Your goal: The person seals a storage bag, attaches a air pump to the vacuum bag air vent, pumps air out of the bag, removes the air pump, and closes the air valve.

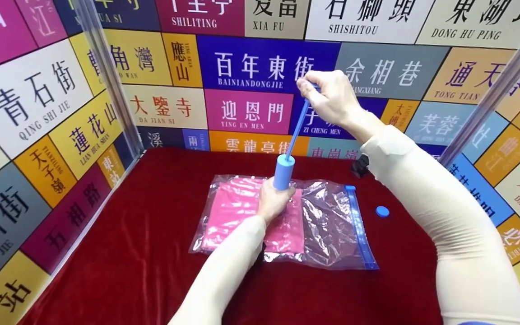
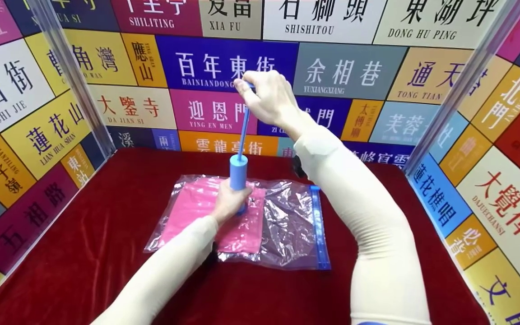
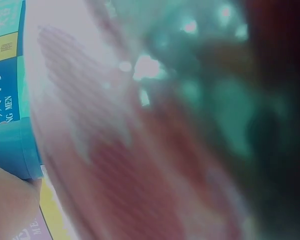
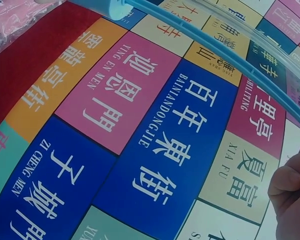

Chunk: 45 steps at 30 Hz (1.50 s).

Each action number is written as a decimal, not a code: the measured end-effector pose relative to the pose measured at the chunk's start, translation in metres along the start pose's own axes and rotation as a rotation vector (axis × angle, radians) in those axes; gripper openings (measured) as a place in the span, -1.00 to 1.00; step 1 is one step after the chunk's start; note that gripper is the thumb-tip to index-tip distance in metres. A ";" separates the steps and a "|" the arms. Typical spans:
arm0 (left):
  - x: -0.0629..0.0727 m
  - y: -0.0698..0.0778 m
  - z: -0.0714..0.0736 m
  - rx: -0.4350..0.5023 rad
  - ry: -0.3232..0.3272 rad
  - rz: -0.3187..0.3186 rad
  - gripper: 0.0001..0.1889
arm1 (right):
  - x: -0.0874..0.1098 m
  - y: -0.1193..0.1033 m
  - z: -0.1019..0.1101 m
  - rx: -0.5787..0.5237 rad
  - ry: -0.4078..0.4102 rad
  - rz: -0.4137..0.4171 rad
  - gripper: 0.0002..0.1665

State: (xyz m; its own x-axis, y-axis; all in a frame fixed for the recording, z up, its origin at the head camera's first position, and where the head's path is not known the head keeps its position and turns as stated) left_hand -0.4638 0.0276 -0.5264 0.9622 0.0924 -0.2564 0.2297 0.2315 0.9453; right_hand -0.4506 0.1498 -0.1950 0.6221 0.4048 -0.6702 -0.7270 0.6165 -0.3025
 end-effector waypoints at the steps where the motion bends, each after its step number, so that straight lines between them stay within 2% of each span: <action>1: 0.000 0.000 0.000 0.003 -0.002 0.003 -0.88 | 0.000 0.000 0.000 -0.001 0.002 -0.001 -0.53; 8: 0.000 -0.001 -0.001 0.048 -0.013 0.025 -0.88 | -0.002 -0.002 -0.005 0.016 -0.033 -0.003 -0.49; 21: 0.001 -0.001 -0.001 0.002 0.001 0.019 -0.86 | 0.006 -0.002 -0.034 0.031 -0.137 0.006 -0.49; 25: 0.001 -0.002 -0.001 0.004 0.003 0.023 -0.83 | 0.013 0.000 -0.045 0.028 -0.181 0.006 -0.55; 33: 0.001 -0.001 0.000 0.002 -0.004 0.015 -0.83 | 0.034 0.012 -0.073 0.015 -0.285 -0.047 -0.56; 45: -0.001 -0.001 0.001 0.006 0.003 0.035 -0.86 | 0.057 0.026 -0.107 -0.004 -0.326 -0.075 -0.58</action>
State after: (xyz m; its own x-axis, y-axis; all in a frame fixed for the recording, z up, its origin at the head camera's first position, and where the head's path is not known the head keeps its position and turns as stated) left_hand -0.4644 0.0266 -0.5269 0.9691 0.1036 -0.2240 0.1969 0.2225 0.9548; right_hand -0.4654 0.1170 -0.3140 0.7336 0.5537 -0.3940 -0.6765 0.6505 -0.3453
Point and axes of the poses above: each hand's wrist, its own x-axis away from the middle knuckle, its own z-axis out of the back of the hand, y = z × x, the point moved 7 cm from there along -x, towards the middle knuckle
